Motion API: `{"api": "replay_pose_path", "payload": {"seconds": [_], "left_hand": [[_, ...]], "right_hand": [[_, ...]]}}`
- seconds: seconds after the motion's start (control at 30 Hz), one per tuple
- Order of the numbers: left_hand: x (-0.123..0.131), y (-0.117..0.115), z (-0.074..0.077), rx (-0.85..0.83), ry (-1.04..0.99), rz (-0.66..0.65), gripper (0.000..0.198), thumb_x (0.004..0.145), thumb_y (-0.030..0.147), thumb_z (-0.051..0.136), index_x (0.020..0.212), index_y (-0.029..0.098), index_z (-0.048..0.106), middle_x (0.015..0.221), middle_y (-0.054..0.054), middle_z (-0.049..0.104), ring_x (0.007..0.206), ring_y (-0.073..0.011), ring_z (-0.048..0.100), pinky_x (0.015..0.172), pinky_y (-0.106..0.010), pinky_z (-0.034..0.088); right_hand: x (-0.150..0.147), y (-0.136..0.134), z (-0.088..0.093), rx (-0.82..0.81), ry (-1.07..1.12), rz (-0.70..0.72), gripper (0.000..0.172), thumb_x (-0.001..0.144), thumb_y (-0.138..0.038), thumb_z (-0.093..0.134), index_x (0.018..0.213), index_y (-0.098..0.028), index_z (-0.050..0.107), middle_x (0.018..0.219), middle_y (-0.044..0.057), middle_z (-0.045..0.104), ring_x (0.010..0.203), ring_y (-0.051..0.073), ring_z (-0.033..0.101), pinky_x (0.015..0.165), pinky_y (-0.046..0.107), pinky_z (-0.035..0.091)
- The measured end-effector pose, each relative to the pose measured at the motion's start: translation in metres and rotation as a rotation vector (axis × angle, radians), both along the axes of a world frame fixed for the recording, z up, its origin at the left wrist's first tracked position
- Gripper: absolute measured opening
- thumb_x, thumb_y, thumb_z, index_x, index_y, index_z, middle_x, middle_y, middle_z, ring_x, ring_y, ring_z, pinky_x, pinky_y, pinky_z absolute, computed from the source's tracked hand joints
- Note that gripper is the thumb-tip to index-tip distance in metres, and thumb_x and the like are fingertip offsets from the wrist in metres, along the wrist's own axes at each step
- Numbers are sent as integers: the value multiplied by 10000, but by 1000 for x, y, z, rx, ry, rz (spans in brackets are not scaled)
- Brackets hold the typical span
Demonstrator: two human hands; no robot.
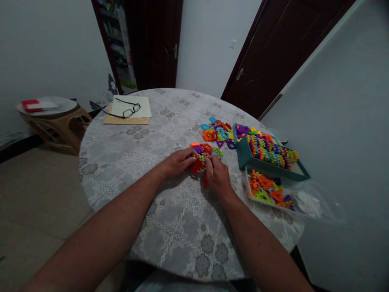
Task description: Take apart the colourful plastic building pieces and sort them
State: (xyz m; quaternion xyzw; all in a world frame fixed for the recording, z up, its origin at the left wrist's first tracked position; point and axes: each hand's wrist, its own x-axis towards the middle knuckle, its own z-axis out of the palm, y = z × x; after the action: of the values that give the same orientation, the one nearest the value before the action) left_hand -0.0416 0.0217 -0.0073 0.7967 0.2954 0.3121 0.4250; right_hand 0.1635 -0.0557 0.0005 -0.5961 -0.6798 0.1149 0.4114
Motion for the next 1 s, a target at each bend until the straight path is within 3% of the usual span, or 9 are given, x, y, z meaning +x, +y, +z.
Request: {"api": "replay_pose_path", "payload": {"seconds": [0.2,0.3,0.4,0.5,0.63,0.77,0.87,1.0], "left_hand": [[1,-2,4,89,-2,-6,316,1057,375,545,1304,266,709,1242,-86,758,1116,-262,684,1033,-431,514],[4,-5,8,64,21,-15,352,1048,396,553,1320,264,733,1269,-95,775,1139,-275,707,1045,-437,528],[5,-7,13,38,26,-40,362,1043,428,560,1276,250,773,1255,-110,794,1127,-284,727,1024,-437,556],[3,-6,16,1,35,2,373,1030,494,592,1249,261,785,1201,-97,810,1054,-272,754,946,-399,598],[-3,-4,21,-29,62,168,427,1012,582,591,1216,254,776,1074,-94,818,879,-257,764,809,-383,620],[-6,-3,24,-11,84,317,404,993,595,572,1130,273,774,981,-69,816,805,-260,744,782,-399,610],[-6,-2,24,23,110,340,408,977,598,567,1123,278,775,976,-68,816,819,-265,744,784,-394,597],[-5,1,22,71,158,340,446,969,614,550,1128,271,787,1016,-86,825,875,-290,754,828,-413,583]], "right_hand": [[-2,-2,1,-106,91,102,327,1016,-445,602,1211,-202,701,1015,61,783,885,229,713,825,324,506],[-3,-2,-1,-134,70,88,348,961,-412,662,1237,-202,686,982,42,771,834,217,689,795,317,490],[-4,0,2,-162,97,84,259,955,-381,642,1151,-219,686,948,13,748,830,199,669,773,299,466],[0,2,15,-188,136,101,195,932,-366,641,1070,-231,666,925,-16,715,828,181,649,738,276,442],[21,-3,47,-164,118,18,177,907,-370,633,1022,-236,620,873,-36,658,782,168,587,710,269,407],[78,-10,85,-66,-12,-134,196,917,-395,612,1038,-241,605,868,-23,646,760,176,557,712,284,386],[147,-7,109,4,-225,-382,195,926,-395,595,1037,-235,610,928,24,689,819,209,591,746,305,398],[248,3,127,-193,-498,-750,292,960,-396,595,1168,-199,651,1134,139,765,991,271,673,813,320,448]]}}
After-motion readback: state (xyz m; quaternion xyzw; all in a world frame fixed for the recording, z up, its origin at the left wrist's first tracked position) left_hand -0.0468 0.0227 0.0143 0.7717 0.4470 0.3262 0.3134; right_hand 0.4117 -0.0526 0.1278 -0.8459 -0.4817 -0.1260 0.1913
